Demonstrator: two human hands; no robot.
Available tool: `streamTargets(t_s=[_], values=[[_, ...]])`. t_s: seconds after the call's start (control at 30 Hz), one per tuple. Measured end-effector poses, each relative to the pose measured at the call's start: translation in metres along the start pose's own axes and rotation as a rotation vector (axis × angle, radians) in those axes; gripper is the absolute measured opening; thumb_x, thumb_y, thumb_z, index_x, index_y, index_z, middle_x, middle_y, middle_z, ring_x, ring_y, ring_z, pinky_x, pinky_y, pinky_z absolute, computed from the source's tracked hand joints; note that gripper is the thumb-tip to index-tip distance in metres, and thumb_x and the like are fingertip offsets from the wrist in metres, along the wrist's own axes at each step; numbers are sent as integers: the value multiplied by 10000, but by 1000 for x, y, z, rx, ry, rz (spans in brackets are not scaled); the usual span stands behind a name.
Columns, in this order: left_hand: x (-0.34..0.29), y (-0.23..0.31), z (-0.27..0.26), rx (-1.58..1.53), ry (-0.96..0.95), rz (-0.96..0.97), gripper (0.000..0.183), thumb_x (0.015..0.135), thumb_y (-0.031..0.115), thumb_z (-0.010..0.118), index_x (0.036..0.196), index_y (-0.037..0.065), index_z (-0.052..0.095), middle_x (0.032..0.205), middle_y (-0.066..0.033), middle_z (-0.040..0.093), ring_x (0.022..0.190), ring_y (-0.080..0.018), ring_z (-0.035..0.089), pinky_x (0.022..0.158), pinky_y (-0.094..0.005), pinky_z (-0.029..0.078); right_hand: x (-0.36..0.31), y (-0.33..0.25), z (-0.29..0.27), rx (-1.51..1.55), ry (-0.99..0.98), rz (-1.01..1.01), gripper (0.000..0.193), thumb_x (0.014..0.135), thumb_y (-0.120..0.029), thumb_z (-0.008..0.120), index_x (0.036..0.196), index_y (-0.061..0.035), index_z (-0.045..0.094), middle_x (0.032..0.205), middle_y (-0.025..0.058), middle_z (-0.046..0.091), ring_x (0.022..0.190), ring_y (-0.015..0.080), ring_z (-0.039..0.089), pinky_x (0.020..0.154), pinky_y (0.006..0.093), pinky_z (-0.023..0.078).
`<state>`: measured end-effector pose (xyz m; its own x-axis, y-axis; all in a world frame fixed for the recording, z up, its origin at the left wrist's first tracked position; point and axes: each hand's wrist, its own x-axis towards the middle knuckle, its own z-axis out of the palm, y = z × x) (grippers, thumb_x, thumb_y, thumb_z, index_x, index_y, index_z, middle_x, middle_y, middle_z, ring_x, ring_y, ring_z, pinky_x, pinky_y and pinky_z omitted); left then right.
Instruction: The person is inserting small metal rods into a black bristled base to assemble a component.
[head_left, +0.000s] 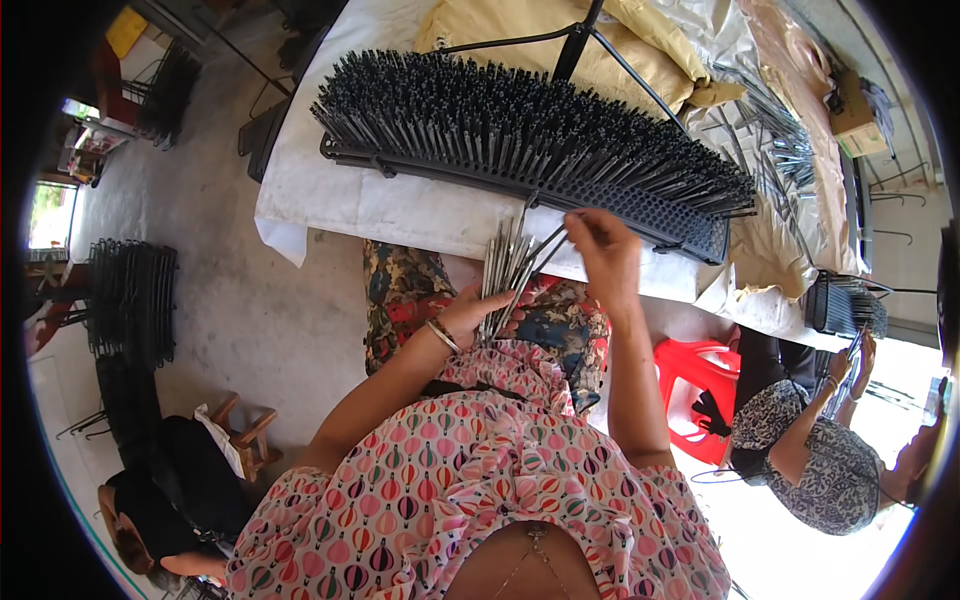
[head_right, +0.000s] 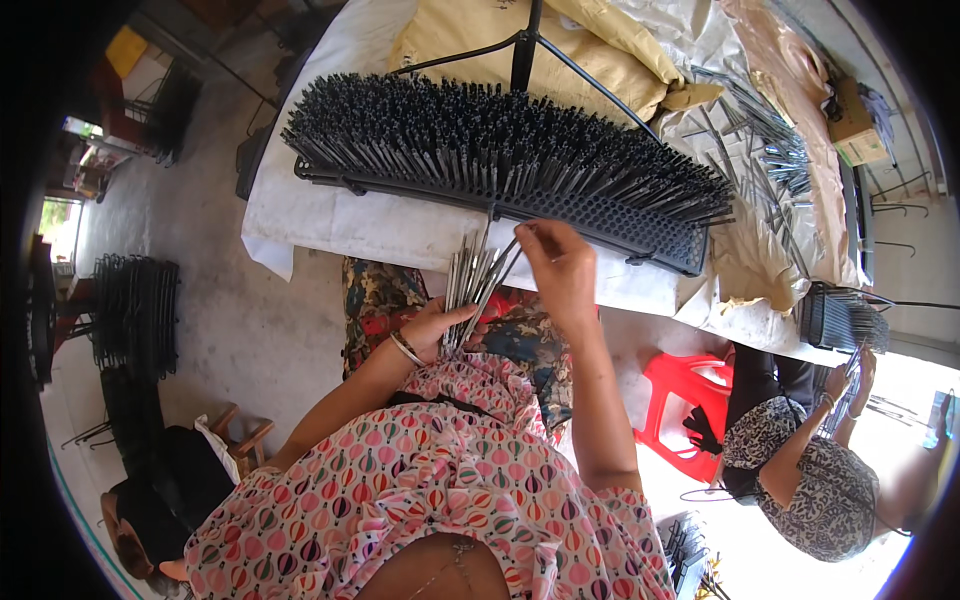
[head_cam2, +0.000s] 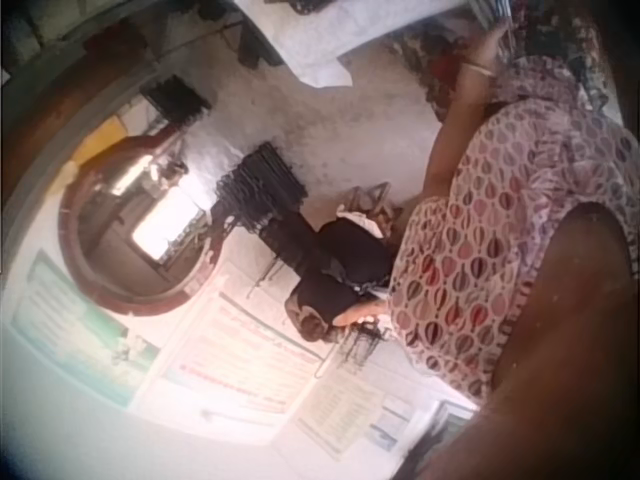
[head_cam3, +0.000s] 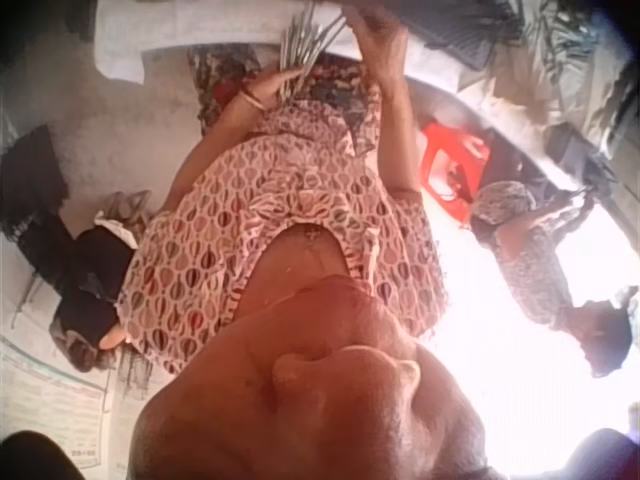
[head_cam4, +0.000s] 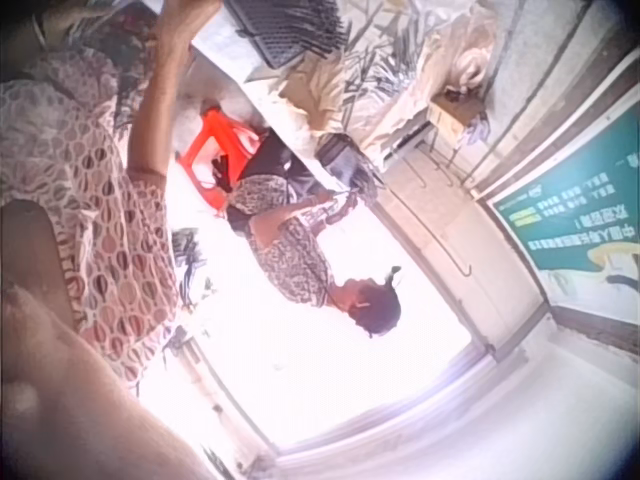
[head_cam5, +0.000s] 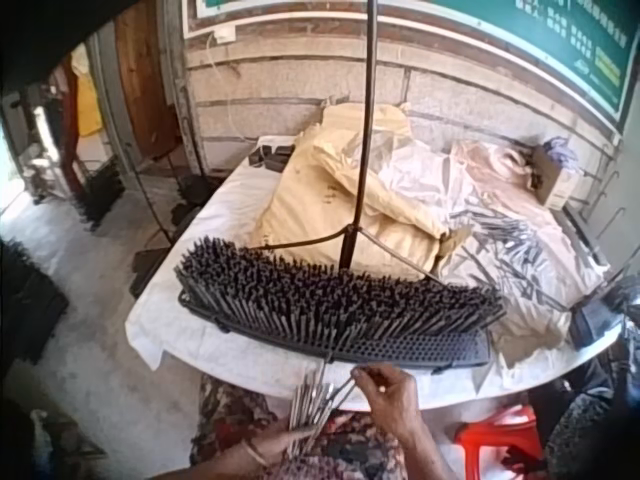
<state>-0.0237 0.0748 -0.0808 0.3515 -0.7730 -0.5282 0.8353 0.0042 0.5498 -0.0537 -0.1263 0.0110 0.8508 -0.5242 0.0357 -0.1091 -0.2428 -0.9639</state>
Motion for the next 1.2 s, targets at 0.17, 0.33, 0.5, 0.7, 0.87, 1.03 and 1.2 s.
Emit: streamTargets(t_s=[0.17, 0.33, 0.5, 0.7, 0.87, 1.03, 1.2], values=[[2, 6, 8, 5, -44, 3, 337, 873, 199, 577, 1160, 35, 513, 1066, -98, 616, 848, -170, 624, 691, -299, 540, 22, -43, -38, -49, 193, -230, 147, 823, -105, 654, 915, 8, 635, 763, 49, 638, 681, 70, 564, 627, 206, 455], [5, 10, 16, -56, 29, -46, 327, 891, 232, 545, 1139, 19, 525, 1061, -122, 618, 842, -179, 629, 700, -305, 543, 48, -49, -43, -145, 190, -358, 149, 828, -94, 637, 941, 4, 631, 791, 72, 647, 680, 89, 577, 624, 223, 458], [6, 10, 15, -19, 56, -43, 331, 891, 263, 546, 1120, 25, 530, 1069, -127, 613, 855, -186, 629, 697, -304, 543, 54, -46, -42, -177, 165, -413, 144, 827, -86, 635, 938, 5, 630, 794, 81, 648, 681, 96, 580, 626, 228, 460], [7, 11, 14, -89, -10, -44, 379, 919, 273, 474, 1173, -6, 519, 1095, -136, 607, 952, -206, 612, 780, -319, 525, 55, -44, -33, -231, 154, -474, 137, 807, -66, 646, 924, 2, 627, 783, 89, 634, 652, 121, 587, 603, 238, 463], [8, 12, 10, -148, -91, -83, 390, 925, 271, 451, 1177, -19, 518, 1134, -134, 589, 1030, -214, 582, 858, -336, 494, 49, -43, -22, -353, 184, -543, 179, 781, -51, 658, 954, -28, 621, 813, 105, 602, 651, 199, 599, 595, 286, 479], [8, 14, 17, -122, -56, -69, 376, 912, 260, 495, 1160, -22, 531, 1113, -128, 600, 1006, -210, 593, 842, -333, 503, 51, -32, -17, -495, 197, -727, 241, 773, -42, 649, 1012, -38, 617, 922, 113, 556, 733, 253, 587, 603, 324, 482], [10, 10, 14, -9, -10, -37, 347, 892, 229, 547, 1142, -11, 547, 1083, -119, 614, 979, -201, 604, 814, -323, 514, 51, -31, -14, -669, 277, -715, 242, 784, -49, 640, 1022, -16, 615, 950, 111, 520, 706, 258, 559, 603, 332, 469]])
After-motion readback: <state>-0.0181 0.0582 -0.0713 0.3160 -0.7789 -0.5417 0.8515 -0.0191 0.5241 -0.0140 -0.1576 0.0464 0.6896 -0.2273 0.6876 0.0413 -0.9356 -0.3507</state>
